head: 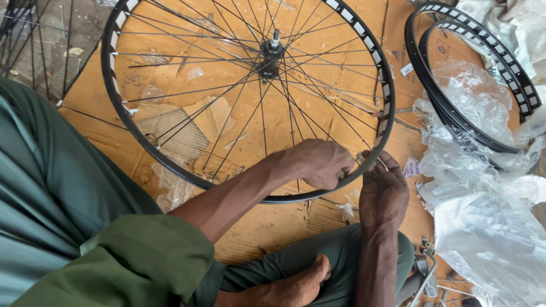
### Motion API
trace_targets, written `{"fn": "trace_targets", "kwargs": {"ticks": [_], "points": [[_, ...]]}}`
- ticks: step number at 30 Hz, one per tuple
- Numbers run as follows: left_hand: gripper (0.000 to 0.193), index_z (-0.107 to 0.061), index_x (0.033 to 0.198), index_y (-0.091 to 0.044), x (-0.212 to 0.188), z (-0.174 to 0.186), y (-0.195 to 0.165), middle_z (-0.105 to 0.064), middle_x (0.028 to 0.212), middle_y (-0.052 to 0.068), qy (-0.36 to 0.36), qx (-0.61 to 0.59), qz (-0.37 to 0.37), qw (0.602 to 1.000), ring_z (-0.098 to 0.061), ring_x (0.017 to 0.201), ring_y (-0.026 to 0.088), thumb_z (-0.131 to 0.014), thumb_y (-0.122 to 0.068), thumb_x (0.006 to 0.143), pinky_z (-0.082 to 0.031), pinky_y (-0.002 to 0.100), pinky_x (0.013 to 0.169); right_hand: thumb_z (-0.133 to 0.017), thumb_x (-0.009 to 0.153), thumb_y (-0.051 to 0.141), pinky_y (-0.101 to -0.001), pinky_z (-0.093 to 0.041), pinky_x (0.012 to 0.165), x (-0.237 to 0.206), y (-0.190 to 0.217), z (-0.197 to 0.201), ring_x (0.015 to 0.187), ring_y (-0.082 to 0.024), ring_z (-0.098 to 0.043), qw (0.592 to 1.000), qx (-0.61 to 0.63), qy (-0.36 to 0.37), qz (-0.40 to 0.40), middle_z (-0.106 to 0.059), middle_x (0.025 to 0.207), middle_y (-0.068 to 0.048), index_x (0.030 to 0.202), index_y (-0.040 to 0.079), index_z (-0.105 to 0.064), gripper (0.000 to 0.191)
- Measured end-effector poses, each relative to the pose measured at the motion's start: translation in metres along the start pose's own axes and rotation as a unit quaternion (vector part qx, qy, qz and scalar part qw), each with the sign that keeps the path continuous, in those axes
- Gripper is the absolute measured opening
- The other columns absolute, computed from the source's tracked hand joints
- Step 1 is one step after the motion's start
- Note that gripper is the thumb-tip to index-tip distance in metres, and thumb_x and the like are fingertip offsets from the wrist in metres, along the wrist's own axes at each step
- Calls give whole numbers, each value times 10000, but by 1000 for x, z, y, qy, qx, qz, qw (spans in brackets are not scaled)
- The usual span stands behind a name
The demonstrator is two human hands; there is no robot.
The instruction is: The person is assembling a bicycle wheel by attaching spokes to the rim and hub. They are tightening the spoke nipples by hand to secure the spokes in place.
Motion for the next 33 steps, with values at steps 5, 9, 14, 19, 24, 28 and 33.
{"fn": "trace_targets", "kwargs": {"ticks": [5,9,14,19,24,28,33], "points": [[61,-647,749,6,8,0,7,-723,749,134,-41,-106,-27,993,-674,580,271,-602,-11,712,-483,457,501,-480,1021,-64,-339,-591,919,-15,-2,16,999,-254,-664,998,-17,-65,-23,-642,1140,-202,1196,-65,-559,192],[104,-643,724,59,9,2,8,-768,852,152,-48,-202,-15,978,-703,525,220,-559,14,766,-550,389,432,-544,1083,-11,-298,-563,851,-42,-1,17,981,-242,-657,997,-24,-74,-8,-635,1199,-261,1206,-72,-567,139],[123,-674,933,-12,0,9,4,-749,959,174,-34,-306,36,951,-737,592,218,-587,-35,849,-620,335,457,-564,987,43,-279,-598,897,-62,0,-1,1012,-235,-719,990,-42,-129,-47,-672,1101,-167,1122,-83,-569,185],[146,-630,970,18,-9,9,4,-700,903,155,-48,-349,56,934,-733,655,236,-636,-5,826,-619,343,450,-627,974,99,-277,-557,767,-79,-5,-10,901,-182,-653,983,-140,-102,-64,-723,969,-107,1146,33,-616,184],[157,-613,975,18,-7,4,7,-693,914,143,-54,-338,51,938,-728,655,220,-632,-8,821,-627,341,456,-677,1042,122,-266,-513,762,-77,-15,-5,835,-143,-594,987,-124,-77,-67,-675,951,-74,1111,8,-663,134],[203,-601,1014,16,-4,4,8,-706,914,158,-59,-310,61,947,-736,644,238,-603,16,811,-622,344,465,-660,955,81,-250,-558,826,-78,-15,-10,883,-127,-663,992,-104,-56,-52,-724,1005,-77,1101,9,-686,165],[213,-588,1000,14,-3,4,7,-696,909,166,-53,-355,65,931,-738,664,233,-629,27,792,-617,351,478,-702,927,21,-244,-545,777,-80,-10,-24,835,-120,-665,986,-150,-72,14,-732,959,-78,1061,-6,-696,137]]}}
Point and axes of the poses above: each hand's wrist, its own x-axis towards the middle knuckle, its own z-axis out of the back of the hand, y = z × x, the point moved 2 cm from there along x, towards the middle knuckle
